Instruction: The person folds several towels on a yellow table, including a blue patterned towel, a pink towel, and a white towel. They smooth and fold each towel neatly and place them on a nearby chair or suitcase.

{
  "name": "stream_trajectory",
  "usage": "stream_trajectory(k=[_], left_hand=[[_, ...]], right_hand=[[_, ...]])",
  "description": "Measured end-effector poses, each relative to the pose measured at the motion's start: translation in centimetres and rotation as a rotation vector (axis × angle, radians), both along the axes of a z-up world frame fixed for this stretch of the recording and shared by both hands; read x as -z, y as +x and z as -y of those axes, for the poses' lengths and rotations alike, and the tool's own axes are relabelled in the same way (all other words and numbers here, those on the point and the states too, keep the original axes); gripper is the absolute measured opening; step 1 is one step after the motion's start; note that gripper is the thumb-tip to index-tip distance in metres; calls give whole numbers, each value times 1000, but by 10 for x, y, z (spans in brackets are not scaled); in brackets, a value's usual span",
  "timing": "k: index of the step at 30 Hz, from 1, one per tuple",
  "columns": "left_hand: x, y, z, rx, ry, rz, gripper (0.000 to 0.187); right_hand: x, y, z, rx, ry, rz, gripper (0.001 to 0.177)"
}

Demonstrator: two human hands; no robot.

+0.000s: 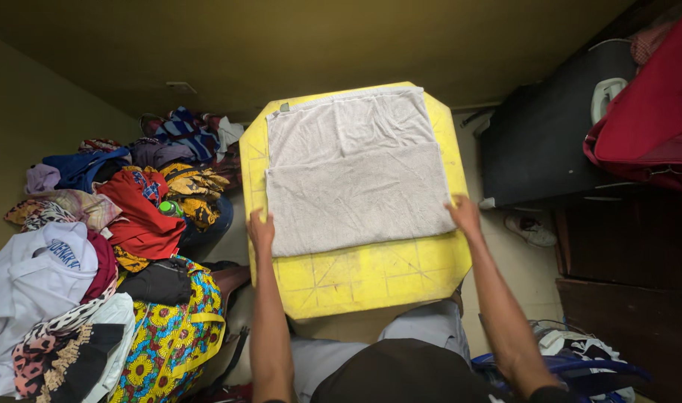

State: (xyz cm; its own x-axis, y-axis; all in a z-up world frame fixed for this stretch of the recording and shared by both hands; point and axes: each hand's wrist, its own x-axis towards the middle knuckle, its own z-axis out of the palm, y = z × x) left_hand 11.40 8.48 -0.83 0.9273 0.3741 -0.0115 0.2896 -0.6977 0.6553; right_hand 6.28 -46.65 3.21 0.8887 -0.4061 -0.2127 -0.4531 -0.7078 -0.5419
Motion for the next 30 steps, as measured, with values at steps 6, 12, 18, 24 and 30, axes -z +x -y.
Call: stream_trajectory(k=[6,12,18,24,30], left_hand=[[6,-54,12,-142,-57,-302,65],[-1,-54,4,-84,-189,-417,76],[-8,-61,0,-19,-239,-435,70],[-12,-101,-4,-13,-268,-336,65],[-16,-182,-8,33,-485,-293,54]], right_hand=[[24,-49,-11,215,8,-61,77],[27,-40,-16,437,494,-105,69],[18,-43,-9,439,639,-66,57],[5,-84,-4,456,792,-170,57],[-5,-156,5,344,899,-263,56]])
